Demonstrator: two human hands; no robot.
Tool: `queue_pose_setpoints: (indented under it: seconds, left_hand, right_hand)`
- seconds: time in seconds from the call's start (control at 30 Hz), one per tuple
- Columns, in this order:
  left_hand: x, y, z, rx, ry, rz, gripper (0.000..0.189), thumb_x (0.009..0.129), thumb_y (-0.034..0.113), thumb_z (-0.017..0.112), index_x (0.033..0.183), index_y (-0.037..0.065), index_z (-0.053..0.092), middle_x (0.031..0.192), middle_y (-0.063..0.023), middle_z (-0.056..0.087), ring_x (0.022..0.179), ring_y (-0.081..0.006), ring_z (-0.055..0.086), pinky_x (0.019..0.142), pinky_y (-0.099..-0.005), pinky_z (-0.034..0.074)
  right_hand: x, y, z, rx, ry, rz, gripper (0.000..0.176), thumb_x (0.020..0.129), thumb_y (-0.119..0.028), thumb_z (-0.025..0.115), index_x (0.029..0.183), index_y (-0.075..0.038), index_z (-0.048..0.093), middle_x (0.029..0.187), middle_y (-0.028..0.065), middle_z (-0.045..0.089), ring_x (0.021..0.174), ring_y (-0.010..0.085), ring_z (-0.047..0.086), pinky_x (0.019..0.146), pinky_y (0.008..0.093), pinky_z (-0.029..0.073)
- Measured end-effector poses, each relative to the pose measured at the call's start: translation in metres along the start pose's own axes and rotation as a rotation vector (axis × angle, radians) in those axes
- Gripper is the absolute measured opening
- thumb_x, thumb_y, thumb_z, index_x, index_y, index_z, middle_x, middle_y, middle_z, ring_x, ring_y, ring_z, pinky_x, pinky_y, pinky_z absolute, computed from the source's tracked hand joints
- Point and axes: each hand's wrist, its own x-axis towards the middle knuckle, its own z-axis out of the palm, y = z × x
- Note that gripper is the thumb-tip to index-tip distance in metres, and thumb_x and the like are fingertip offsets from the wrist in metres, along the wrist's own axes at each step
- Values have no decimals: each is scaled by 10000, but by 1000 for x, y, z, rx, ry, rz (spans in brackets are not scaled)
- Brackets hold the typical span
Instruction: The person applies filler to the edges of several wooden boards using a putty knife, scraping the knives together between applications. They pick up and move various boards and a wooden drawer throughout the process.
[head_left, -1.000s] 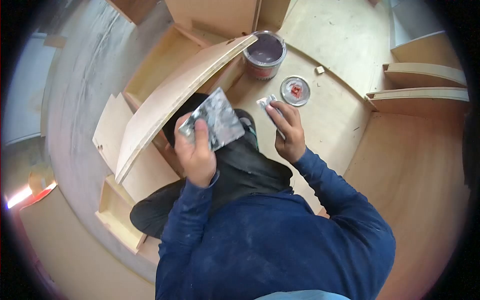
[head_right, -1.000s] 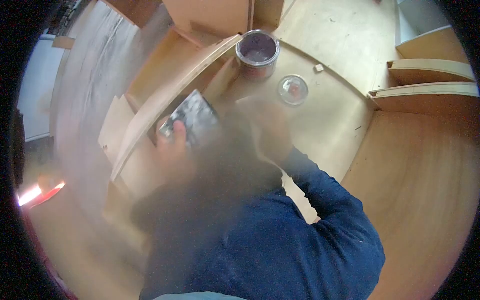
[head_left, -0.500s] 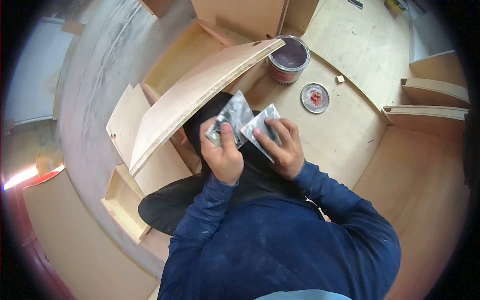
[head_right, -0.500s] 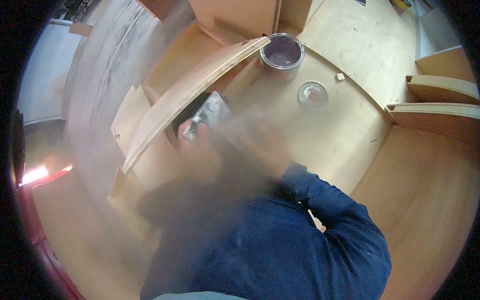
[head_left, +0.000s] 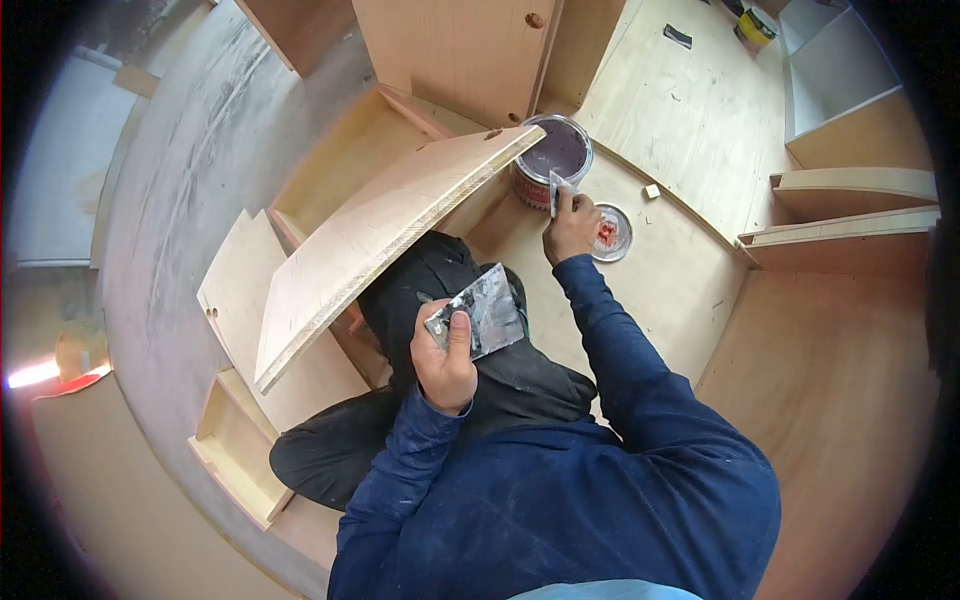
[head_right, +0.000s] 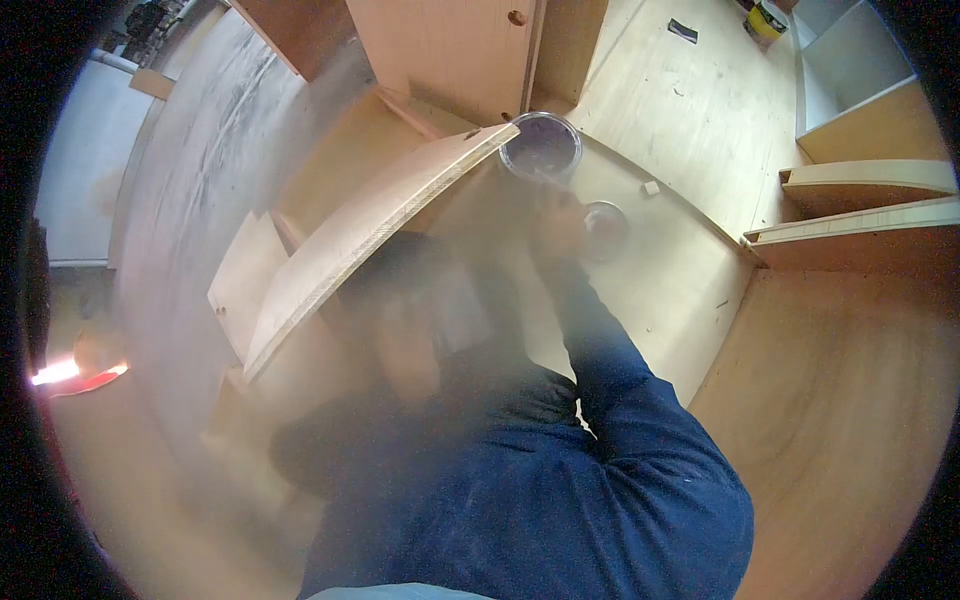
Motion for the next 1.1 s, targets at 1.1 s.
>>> queue_pose_setpoints:
  seconds: [1.1]
  left_hand:
    - [39, 20, 37, -298, -129, -254, 186, 1016, 187, 562, 1060, 7, 559, 921, 1, 591, 844, -64, 512, 792, -221, 431]
  right_hand:
    - [98, 8, -69, 386, -160, -280, 279, 884, -149, 604, 1114, 8, 623, 920, 216, 702, 880, 366, 689, 786, 420, 537]
